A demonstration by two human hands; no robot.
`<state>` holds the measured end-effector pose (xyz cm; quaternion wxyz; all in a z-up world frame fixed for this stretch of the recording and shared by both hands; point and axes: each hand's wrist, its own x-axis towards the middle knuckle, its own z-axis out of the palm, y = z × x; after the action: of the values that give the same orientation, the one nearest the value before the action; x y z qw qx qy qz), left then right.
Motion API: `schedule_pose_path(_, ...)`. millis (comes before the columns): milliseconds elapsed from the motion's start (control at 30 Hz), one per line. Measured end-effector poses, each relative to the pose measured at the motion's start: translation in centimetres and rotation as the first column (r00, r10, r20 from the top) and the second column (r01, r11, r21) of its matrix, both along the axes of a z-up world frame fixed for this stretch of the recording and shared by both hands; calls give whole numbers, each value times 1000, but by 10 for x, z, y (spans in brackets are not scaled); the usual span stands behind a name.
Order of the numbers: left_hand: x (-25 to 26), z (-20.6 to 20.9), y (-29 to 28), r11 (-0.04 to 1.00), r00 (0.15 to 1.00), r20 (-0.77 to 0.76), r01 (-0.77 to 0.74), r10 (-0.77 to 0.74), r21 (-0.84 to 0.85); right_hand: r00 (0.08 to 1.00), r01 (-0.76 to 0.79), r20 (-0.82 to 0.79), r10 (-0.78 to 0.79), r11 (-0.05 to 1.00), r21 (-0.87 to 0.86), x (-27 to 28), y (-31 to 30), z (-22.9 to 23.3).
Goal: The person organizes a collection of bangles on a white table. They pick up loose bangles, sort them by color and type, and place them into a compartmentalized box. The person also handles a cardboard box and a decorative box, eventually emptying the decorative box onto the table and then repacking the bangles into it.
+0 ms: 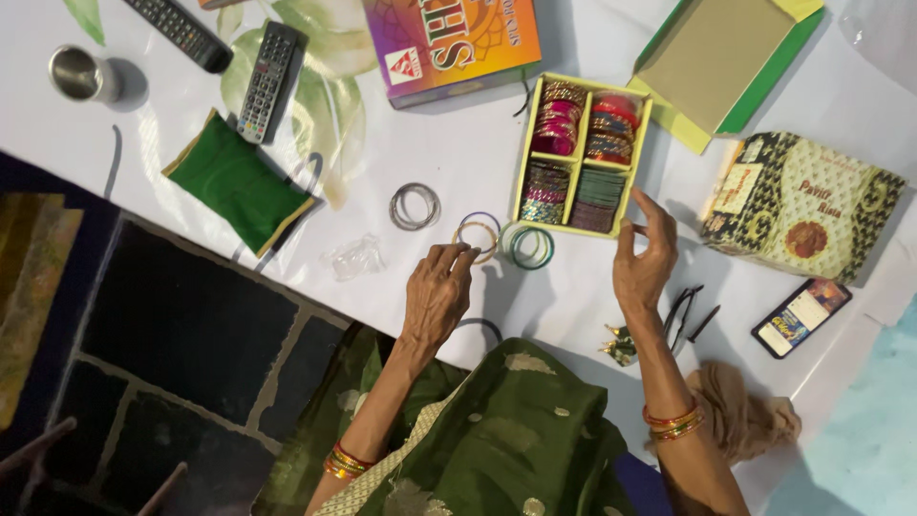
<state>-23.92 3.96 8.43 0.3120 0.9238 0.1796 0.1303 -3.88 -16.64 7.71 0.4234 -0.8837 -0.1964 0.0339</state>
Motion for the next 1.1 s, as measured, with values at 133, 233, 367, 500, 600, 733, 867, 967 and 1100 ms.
schedule_pose_path(133,-17,2,2,996,996,-24,-81,80,-33,979,-60,192,70,996,-59,-21,-12,-2)
schedule_pose_path(233,-31,1,7,987,988,-21,-154,153,-44,992,-62,114,63,998,-11,-39,-20,-11)
schedule_pose_path(367,-44,-4,11,975,971,-100,-220,215,-42,992,-103,-73,101,994,-23,-72,-17,-24)
schedule_pose_path(500,-53,-22,6,973,967,-122,-230,224,-36,948,-312,6,318,933,-178,-99,-4,-16)
schedule_pose_path(600,-50,-44,-1,980,971,-145,-195,190,-26,929,-351,39,369,907,-232,-105,10,-9)
schedule_pose_path(733,-33,-67,-14,995,978,-188,-99,95,-12,907,-378,79,415,881,-284,-104,27,-12)
schedule_pose_path(867,-12,-72,-24,1000,972,-234,-9,14,24,892,-386,101,440,859,-338,-101,35,-19)
schedule_pose_path(967,0,-80,-28,997,964,-267,22,-1,77,893,-353,117,435,837,-417,-100,37,-27)
schedule_pose_path(1100,5,-92,-31,988,970,-241,16,21,152,895,-376,59,442,820,-431,-100,31,-35)
